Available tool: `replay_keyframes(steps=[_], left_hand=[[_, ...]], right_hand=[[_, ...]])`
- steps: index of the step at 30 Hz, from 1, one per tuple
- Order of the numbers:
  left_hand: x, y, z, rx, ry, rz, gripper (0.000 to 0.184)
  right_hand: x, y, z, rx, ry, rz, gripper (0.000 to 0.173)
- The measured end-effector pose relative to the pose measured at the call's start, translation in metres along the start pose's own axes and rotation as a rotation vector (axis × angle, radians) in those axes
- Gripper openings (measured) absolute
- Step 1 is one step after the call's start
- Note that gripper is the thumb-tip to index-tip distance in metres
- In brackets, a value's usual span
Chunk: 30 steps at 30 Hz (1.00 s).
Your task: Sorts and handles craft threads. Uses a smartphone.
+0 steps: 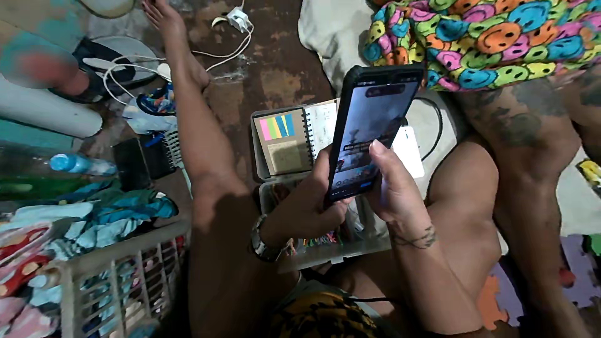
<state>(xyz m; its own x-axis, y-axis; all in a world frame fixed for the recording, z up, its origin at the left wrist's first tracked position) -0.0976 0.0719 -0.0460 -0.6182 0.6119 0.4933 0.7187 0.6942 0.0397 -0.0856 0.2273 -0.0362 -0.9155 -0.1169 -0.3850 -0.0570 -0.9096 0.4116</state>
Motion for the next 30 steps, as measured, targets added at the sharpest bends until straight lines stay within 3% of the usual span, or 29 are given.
replay_keyframes(steps=[4, 8, 10, 18, 19, 22, 24, 26, 28, 29, 30], left_hand=[[-0.001, -0.004, -0.014, -0.026, -0.092, -0.107, 0.079], [-0.004, -0.009, -0.006, -0.33, -0.062, -0.198, 0.073], [-0.004, -0.012, 0.004, -0.443, -0.021, -0.176, 0.075], [-0.007, -0.015, 0.011, -0.45, -0.076, -0.15, 0.074], [-0.012, -0.017, 0.018, -0.44, -0.055, -0.138, 0.07], [-0.043, -0.032, 0.08, -0.361, 0.126, -0.113, 0.026], [-0.049, -0.033, 0.085, -0.312, -0.001, -0.127, 0.017], [-0.037, -0.024, 0.056, -0.325, -0.346, -0.209, 0.021], [-0.045, -0.028, 0.083, -0.413, 0.017, -0.066, 0.025], [-0.041, -0.027, 0.082, -0.408, 0.122, -0.073, 0.03], [-0.033, -0.025, 0.065, -0.417, 0.105, -0.144, 0.042]], right_hand=[[-0.002, -0.004, 0.002, 0.012, -0.035, 0.241, 0.056], [0.0, -0.005, 0.002, 0.014, -0.024, 0.486, 0.057], [0.0, -0.005, 0.001, 0.043, -0.012, 0.547, 0.055], [0.004, -0.007, 0.0, 0.141, 0.023, 0.686, 0.053], [0.004, -0.009, -0.001, 0.141, 0.029, 0.697, 0.052], [0.003, -0.01, -0.001, 0.161, 0.047, 0.696, 0.06], [0.0, -0.008, -0.001, 0.172, 0.093, 0.63, 0.066], [0.0, -0.008, -0.001, 0.152, 0.092, 0.628, 0.071], [0.002, -0.009, -0.001, 0.068, 0.031, 0.685, 0.071], [0.002, -0.008, -0.001, 0.029, 0.007, 0.683, 0.069], [0.002, -0.007, -0.002, -0.008, -0.01, 0.665, 0.068]])
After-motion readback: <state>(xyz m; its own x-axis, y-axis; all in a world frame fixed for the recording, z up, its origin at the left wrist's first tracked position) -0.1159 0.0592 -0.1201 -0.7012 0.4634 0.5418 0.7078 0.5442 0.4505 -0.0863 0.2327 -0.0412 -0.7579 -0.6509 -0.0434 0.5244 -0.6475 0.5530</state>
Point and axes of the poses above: each hand's wrist, its own x-axis towards the middle knuckle, its own y-axis out of the palm, z = x × y, the point moved 3 cm from there along x, towards the middle knuckle, and after that the axes turned 15 degrees about y, right-handed, at the moved point
